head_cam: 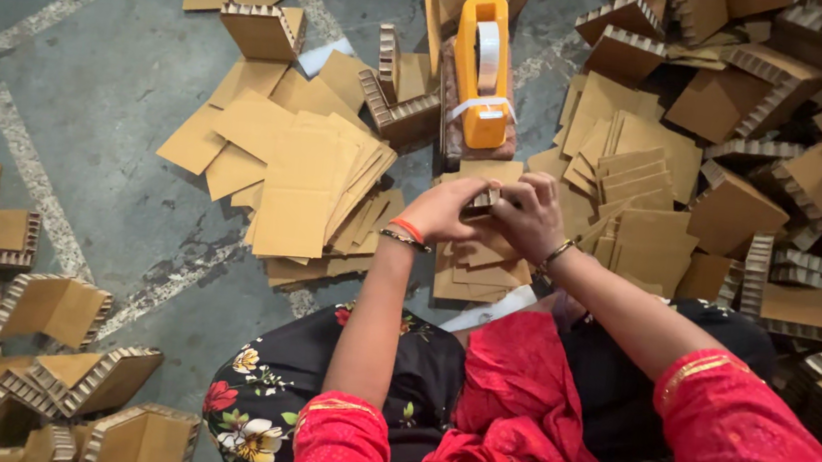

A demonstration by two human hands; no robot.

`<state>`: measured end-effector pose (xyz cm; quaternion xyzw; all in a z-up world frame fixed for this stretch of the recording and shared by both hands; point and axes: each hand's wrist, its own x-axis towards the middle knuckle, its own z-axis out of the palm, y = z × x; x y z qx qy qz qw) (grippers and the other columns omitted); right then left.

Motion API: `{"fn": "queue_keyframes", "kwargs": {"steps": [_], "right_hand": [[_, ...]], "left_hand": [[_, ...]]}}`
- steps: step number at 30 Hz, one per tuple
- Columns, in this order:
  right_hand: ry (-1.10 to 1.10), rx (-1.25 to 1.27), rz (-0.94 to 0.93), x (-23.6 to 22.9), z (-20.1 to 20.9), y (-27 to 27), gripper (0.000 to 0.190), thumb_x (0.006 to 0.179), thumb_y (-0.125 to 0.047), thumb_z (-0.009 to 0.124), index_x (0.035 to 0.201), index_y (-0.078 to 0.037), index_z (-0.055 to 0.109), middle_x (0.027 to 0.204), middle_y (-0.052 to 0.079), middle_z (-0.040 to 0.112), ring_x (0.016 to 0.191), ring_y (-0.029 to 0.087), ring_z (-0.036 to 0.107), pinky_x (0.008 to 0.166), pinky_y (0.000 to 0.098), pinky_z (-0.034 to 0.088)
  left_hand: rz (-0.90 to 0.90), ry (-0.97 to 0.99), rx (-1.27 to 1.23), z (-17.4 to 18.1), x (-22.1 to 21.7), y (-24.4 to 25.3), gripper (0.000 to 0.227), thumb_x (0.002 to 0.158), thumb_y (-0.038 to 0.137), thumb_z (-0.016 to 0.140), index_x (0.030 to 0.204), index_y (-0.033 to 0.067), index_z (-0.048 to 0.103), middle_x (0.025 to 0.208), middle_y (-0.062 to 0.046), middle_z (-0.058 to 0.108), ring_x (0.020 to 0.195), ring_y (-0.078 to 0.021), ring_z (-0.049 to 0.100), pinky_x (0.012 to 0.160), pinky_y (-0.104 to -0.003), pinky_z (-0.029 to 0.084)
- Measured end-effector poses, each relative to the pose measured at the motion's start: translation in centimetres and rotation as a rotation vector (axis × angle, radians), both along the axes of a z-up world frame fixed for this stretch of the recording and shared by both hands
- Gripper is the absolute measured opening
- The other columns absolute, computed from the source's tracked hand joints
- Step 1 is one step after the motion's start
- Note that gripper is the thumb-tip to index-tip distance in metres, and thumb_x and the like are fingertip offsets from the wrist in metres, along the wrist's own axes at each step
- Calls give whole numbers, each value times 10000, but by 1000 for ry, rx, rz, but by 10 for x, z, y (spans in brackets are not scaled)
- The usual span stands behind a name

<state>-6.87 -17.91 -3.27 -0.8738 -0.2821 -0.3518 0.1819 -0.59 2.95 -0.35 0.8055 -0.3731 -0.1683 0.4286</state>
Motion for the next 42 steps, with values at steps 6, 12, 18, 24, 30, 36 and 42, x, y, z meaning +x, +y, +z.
{"fn": "queue_keyframes", "kwargs": {"steps": [6, 12, 18, 24, 30, 36, 42], "right_hand": [[135, -62, -83, -3, -12, -7, 307, 711, -206, 815, 984, -193, 674, 1193, 43, 531, 1214, 335, 511, 1036, 491, 471], [638, 525, 290, 6, 34, -37, 870, 820, -401, 806, 1506, -169, 325, 1351, 39, 556, 1226, 273, 560, 1072, 429, 471], [780, 173, 10, 11, 7, -48, 756, 660, -332, 938, 1304, -114, 607, 1201, 186, 648, 1118, 403, 594, 945, 469, 487], [706, 391, -186, 15, -40, -26, 482, 672, -154, 809, 1126, -95, 660, 1007, 172, 682, 1000, 404, 635, 854, 463, 527], [708, 467, -275, 10, -27, -4, 356, 745, -172, 816, 1063, -81, 682, 952, 161, 688, 894, 383, 655, 763, 458, 536], [891, 509, -260, 10, -2, 4, 286, 789, -185, 795, 1046, -110, 694, 900, 118, 708, 779, 304, 687, 705, 407, 551], [964, 469, -109, 22, -9, -10, 512, 743, -274, 856, 1140, -33, 639, 1013, 162, 744, 930, 272, 715, 800, 372, 559]], "left_hand": [[290, -159, 127, -5, -17, -18, 586, 738, -50, 673, 1269, 197, 656, 1201, -100, 716, 1114, -346, 666, 906, -436, 553], [385, -138, 174, 4, -27, -16, 599, 738, -92, 613, 1239, 228, 684, 1181, -90, 721, 1074, -347, 675, 887, -455, 551], [409, -171, 131, 1, -26, -21, 585, 771, -112, 583, 1223, 241, 702, 1198, -73, 723, 1081, -324, 681, 896, -434, 561], [430, -84, 4, 4, -27, -26, 572, 703, -111, 654, 1202, 168, 668, 1124, -87, 679, 1091, -320, 681, 927, -414, 556], [421, 7, -413, 4, -27, -34, 568, 698, -114, 614, 1225, 94, 590, 1203, -143, 577, 1194, -323, 627, 1043, -384, 516], [476, -82, -135, 1, -17, -30, 554, 702, -91, 684, 1202, 117, 560, 1109, -149, 527, 1090, -364, 597, 958, -420, 527], [461, -147, 137, -6, -8, -18, 560, 709, -125, 650, 1202, 114, 534, 1135, -161, 537, 999, -418, 626, 805, -502, 530]]}}
